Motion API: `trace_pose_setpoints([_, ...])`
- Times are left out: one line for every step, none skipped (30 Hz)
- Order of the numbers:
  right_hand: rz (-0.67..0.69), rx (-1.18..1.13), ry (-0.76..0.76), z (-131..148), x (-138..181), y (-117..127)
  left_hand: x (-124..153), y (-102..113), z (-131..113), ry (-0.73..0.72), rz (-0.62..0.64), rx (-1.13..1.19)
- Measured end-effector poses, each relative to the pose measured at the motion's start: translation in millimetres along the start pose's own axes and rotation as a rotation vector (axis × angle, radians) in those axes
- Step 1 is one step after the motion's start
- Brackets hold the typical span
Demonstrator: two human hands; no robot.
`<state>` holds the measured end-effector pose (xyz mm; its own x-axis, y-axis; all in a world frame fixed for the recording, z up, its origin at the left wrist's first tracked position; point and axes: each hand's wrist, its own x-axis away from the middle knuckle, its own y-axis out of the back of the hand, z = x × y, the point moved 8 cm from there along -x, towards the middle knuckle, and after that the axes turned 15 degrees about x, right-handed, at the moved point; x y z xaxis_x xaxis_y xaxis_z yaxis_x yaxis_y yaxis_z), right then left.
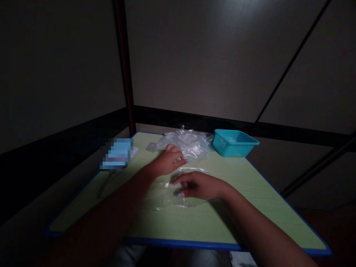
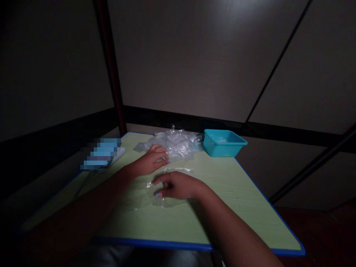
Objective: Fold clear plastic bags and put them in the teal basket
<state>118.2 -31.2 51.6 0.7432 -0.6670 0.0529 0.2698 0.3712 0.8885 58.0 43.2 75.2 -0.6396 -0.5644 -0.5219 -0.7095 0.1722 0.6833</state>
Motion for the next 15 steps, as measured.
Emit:
trace_pose_setpoints([0.007, 0.011, -0.011, -1.3, -0.2, -1.3, -0.1, -0.1, -0.6, 0.0, 0.002, -0.001])
trace_pose_setpoints([0.017, 0.022, -0.021, -2.4, -0.3, -2.5, -0.2, -0.2, -1.5, 0.0, 0.003, -0.002])
trace_pose_setpoints([0.026, 0.03, -0.026, -3.1, -0.3, -3.5, -0.3, -0.3, -2.8, -0.001, 0.006, -0.003])
trace_pose_setpoints([0.035, 0.032, -0.028, -3.6, -0.2, -4.0, -0.5, -0.6, -4.5, -0.004, 0.012, -0.003])
trace_pose_setpoints([0.038, 0.027, -0.027, -4.1, 0.1, -3.7, -0.6, -1.1, -6.5, -0.008, 0.02, -0.002])
trace_pose_setpoints([0.032, 0.018, -0.026, -4.9, 0.5, -2.0, -0.7, -1.7, -8.6, -0.012, 0.029, 0.0])
trace_pose_setpoints([0.013, 0.007, -0.026, -6.3, 1.0, 1.0, -0.7, -2.6, -10.5, -0.016, 0.04, 0.004])
trace_pose_setpoints([-0.013, -0.007, -0.033, -8.6, 1.7, 5.1, -0.7, -3.4, -12.0, -0.017, 0.047, 0.009])
trace_pose_setpoints([-0.044, -0.024, -0.044, -11.7, 2.5, 9.8, -0.7, -4.3, -13.0, -0.016, 0.054, 0.014])
trace_pose_setpoints([-0.076, -0.043, -0.059, -15.5, 3.3, 14.6, -0.6, -5.3, -13.5, -0.015, 0.06, 0.019])
trace_pose_setpoints([-0.108, -0.066, -0.076, -19.6, 4.1, 19.3, -0.6, -6.2, -13.5, -0.014, 0.065, 0.023])
trace_pose_setpoints([-0.135, -0.094, -0.091, -23.7, 4.6, 23.4, -0.6, -6.5, -13.3, -0.015, 0.064, 0.026])
trace_pose_setpoints([-0.165, -0.122, -0.106, -27.9, 5.0, 27.1, -0.7, -6.4, -12.9, -0.017, 0.059, 0.027])
trace_pose_setpoints([-0.198, -0.147, -0.118, -32.0, 5.3, 30.6, -0.9, -5.6, -12.4, -0.023, 0.051, 0.028])
trace_pose_setpoints([-0.232, -0.165, -0.126, -35.8, 5.4, 33.7, -1.1, -4.6, -12.0, -0.03, 0.042, 0.028])
